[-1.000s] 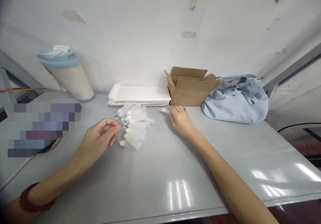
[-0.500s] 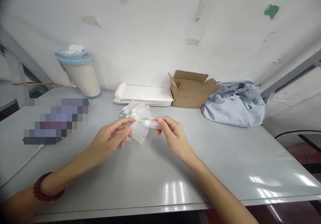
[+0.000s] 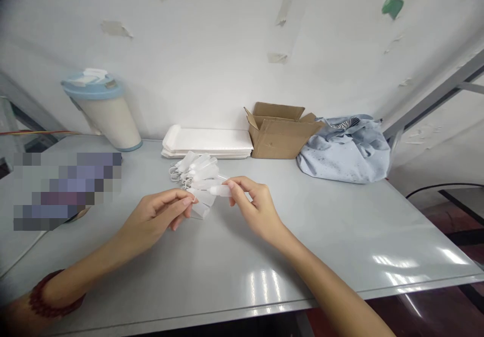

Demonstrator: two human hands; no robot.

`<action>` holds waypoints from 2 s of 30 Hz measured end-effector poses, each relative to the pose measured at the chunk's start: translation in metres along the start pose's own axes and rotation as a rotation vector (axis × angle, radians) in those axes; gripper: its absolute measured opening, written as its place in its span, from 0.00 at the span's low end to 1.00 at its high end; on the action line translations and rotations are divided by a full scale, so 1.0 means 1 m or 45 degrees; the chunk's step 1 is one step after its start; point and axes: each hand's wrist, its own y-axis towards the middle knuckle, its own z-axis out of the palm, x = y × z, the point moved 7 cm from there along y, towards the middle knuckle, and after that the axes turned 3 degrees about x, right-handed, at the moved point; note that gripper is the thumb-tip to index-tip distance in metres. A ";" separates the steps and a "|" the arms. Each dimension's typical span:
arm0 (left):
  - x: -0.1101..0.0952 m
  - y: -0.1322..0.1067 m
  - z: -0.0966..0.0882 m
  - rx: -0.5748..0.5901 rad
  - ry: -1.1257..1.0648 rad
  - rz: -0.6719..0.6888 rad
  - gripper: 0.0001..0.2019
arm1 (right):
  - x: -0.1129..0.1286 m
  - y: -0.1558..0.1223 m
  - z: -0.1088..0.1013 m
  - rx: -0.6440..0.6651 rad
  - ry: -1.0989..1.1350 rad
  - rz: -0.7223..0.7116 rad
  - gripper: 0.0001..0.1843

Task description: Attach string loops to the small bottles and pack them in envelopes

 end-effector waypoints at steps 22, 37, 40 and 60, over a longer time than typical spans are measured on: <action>0.009 0.001 0.006 0.132 -0.572 -0.152 0.17 | 0.003 -0.003 0.016 0.129 0.260 0.054 0.15; 0.012 0.002 0.003 0.057 -0.538 -0.114 0.17 | 0.003 -0.006 0.020 0.089 0.130 -0.049 0.14; 0.014 0.001 0.002 0.016 -0.490 -0.104 0.16 | 0.005 -0.009 0.020 0.064 0.070 -0.083 0.14; 0.018 0.000 0.004 -0.027 -0.337 -0.100 0.15 | 0.012 -0.015 0.032 0.062 -0.100 -0.313 0.13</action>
